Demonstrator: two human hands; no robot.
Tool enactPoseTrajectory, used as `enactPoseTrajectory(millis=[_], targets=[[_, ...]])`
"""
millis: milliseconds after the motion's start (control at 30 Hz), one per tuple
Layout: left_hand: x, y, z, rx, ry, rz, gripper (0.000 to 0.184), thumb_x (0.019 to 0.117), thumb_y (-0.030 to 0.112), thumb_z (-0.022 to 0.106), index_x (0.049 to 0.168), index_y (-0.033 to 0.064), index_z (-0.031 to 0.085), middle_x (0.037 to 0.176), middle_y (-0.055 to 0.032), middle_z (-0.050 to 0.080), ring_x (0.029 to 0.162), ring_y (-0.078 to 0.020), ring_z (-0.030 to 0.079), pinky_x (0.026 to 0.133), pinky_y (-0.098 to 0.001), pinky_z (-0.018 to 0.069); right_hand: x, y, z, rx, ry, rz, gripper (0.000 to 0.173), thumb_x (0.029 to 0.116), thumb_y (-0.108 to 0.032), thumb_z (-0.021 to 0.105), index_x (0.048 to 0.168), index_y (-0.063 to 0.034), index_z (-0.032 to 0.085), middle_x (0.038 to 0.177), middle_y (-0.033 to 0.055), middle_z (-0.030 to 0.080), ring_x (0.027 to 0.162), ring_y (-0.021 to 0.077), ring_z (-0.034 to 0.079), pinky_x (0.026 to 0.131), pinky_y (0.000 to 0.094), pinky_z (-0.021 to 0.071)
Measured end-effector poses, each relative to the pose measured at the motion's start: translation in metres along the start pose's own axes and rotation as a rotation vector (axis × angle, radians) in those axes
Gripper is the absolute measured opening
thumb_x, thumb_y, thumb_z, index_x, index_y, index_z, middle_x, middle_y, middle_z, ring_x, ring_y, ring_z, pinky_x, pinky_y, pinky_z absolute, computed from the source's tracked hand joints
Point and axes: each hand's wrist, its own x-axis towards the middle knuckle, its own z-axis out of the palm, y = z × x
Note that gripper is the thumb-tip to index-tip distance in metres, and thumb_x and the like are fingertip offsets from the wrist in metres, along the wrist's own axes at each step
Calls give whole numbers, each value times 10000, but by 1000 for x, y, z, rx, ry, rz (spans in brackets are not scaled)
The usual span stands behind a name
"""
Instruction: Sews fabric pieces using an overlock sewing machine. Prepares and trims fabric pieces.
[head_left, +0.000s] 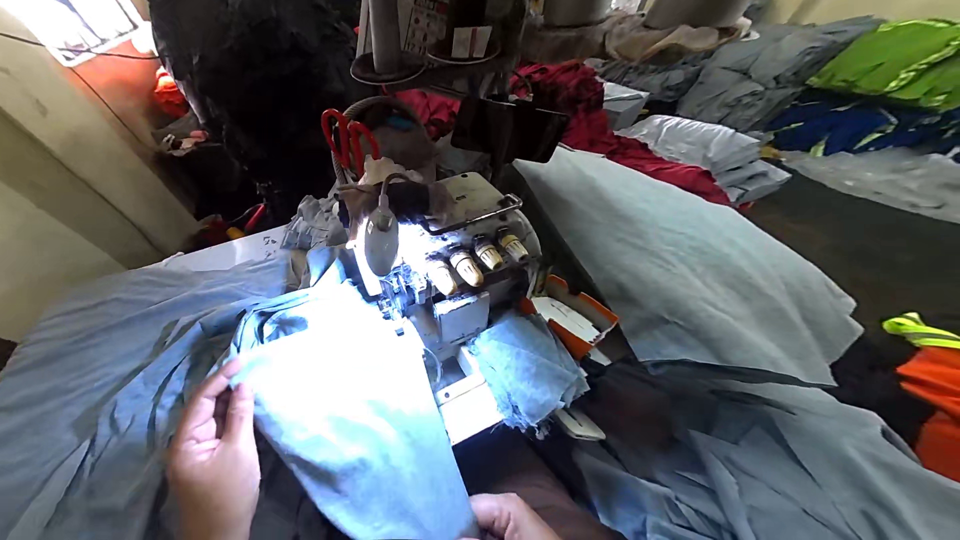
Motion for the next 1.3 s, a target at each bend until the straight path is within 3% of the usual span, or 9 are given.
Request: enactPoseTrajectory(millis=[200,300,333,400,500,633,833,1000,1300], targets=[[75,-1,12,115,-87,124,332,1012,103,571,1297,-59,621,1231,-103,671,1033,-4,630,915,-184,519,24,-11,1,127,78,-10,106,969,-66,636,986,18,699,886,-24,710,842,-23,656,796,211,555],[95,3,18,483,-224,214,460,997,163,627,1416,-14,559,1344,-276,588,1185,-360,613,974,-519,518,34,-8,1,158,58,-23,125,998,-84,617,992,-8,715,880,-20,727,822,0,670,783,228,560],[92,12,22,581,-251,210,455,982,161,651,1395,-14,573,1335,-328,561,1216,-499,560,973,-663,466,35,-9,2,170,64,-13,129,1003,-82,609,988,-10,714,870,-18,727,807,6,673,774,233,566],[64,33,34,662,-275,217,356,957,128,626,1259,-61,630,1272,-373,563,1174,-587,546,935,-734,438,35,-14,5,202,105,29,125,1003,-85,607,996,-7,704,872,-29,725,808,0,675,770,233,571],[-14,60,60,697,-383,299,285,891,204,630,994,-27,763,997,-243,732,939,-434,708,825,-597,545,35,-17,6,210,126,52,107,1002,-88,599,1001,-24,684,873,-63,709,820,-30,662,775,208,559],[-63,66,81,756,-443,234,365,991,292,537,1193,94,768,1167,-100,752,1073,-302,708,953,-510,514,52,-10,-1,179,116,-18,146,1013,-100,593,967,-19,706,840,-37,713,783,-7,661,755,227,559],[-11,35,98,652,-459,137,401,995,326,502,1219,100,747,1237,-104,724,1198,-340,659,1007,-610,489,105,-36,-10,119,195,-91,220,1018,-171,611,839,-59,673,728,-45,601,642,0,558,607,187,478],[39,12,114,654,-632,69,296,987,197,546,1114,14,743,1207,-183,702,1192,-367,644,1032,-601,474,118,-52,-8,179,179,-98,178,1030,-100,559,1057,-2,705,957,23,757,859,77,722,808,264,606],[78,-9,130,690,-514,56,206,952,105,641,1117,19,730,1224,-185,663,1173,-418,602,979,-640,446,101,-66,-6,65,70,-63,187,1031,-88,559,1153,-4,673,975,19,735,864,46,695,814,231,577]])
